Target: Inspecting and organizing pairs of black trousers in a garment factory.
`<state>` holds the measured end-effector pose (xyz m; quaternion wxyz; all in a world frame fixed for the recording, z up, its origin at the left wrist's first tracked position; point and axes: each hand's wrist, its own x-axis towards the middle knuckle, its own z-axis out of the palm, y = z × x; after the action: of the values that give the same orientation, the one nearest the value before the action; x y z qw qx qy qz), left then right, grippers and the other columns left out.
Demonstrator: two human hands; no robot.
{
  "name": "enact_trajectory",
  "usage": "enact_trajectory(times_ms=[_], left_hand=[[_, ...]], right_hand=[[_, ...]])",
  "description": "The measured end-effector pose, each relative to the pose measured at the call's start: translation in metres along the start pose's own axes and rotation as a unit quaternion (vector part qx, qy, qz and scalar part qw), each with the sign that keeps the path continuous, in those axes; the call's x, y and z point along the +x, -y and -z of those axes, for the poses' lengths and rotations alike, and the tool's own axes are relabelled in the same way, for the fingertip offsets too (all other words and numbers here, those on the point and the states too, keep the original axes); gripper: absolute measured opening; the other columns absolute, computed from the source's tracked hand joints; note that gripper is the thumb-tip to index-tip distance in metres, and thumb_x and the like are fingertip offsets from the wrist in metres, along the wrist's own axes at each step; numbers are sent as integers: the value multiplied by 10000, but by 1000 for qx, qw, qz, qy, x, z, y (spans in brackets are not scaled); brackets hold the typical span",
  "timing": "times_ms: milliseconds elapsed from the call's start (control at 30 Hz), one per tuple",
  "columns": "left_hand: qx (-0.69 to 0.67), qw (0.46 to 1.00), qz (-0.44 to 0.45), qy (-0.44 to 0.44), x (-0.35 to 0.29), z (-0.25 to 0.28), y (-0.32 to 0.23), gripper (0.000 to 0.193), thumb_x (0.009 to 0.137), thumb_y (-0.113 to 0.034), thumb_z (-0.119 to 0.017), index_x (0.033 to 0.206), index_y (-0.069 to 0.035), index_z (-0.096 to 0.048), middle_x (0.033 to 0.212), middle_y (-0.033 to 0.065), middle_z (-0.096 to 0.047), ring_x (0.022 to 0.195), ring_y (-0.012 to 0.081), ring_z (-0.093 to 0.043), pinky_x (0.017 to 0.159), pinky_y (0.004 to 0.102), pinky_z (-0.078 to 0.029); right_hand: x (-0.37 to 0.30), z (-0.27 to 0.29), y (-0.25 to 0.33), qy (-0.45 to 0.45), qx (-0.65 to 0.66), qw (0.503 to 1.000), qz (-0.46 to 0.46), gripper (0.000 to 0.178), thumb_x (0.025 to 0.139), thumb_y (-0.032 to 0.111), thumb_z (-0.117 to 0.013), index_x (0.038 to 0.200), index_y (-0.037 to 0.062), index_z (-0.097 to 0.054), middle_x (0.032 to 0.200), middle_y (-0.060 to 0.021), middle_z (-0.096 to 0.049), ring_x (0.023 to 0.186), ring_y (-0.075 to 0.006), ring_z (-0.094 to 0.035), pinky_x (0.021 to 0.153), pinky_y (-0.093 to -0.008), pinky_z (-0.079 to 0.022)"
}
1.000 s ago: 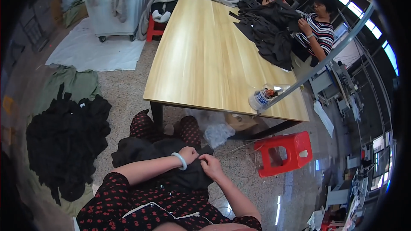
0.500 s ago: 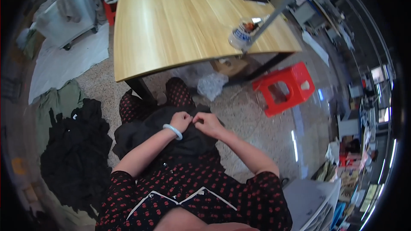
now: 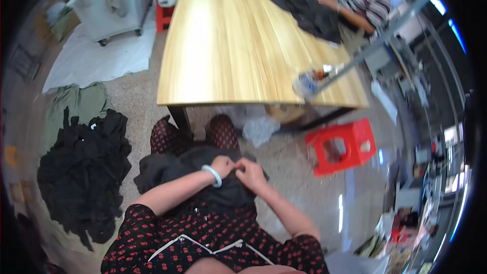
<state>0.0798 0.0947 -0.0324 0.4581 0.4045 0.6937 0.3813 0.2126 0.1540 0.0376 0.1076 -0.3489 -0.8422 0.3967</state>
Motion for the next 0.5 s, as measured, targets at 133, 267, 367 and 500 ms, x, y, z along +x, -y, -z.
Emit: enact_trajectory(times_ms=[133, 267, 367, 500], left_hand=[[30, 999, 14, -23, -4, 2, 0, 201, 716, -219, -611, 675, -23, -633, 665, 165, -603, 634, 277, -592, 619, 352, -451], [11, 999, 33, -29, -7, 0, -5, 203, 720, -220, -615, 658, -27, -626, 656, 157, -601, 628, 267, -591, 608, 347, -449], [12, 1000, 15, -18, -5, 0, -6, 207, 722, -222, -613, 661, -25, -625, 651, 154, -599, 628, 264, -590, 612, 348, -450], [39, 999, -10, 1, -2, 2, -12, 197, 712, -220, -592, 670, -31, -627, 686, 165, -606, 673, 292, -593, 643, 371, -457]], right_hand=[[-3, -4, -6, 7, -48, 998, 25, 156, 722, 106, -594, 862, 37, -594, 820, -148, -608, 795, -297, -596, 693, -355, -471], [-5, -1, -3, 9, -95, 993, 69, 140, 727, 101, -587, 855, 42, -593, 817, -149, -600, 793, -319, -579, 690, -386, -463], [-4, 1, -2, 11, -128, 989, 77, 121, 738, 101, -571, 843, 45, -591, 815, -151, -591, 794, -325, -571, 687, -396, -459], [-7, 5, -1, 22, -143, 986, 81, 115, 751, 107, -551, 839, 46, -592, 810, -154, -585, 789, -328, -567, 682, -402, -456]])
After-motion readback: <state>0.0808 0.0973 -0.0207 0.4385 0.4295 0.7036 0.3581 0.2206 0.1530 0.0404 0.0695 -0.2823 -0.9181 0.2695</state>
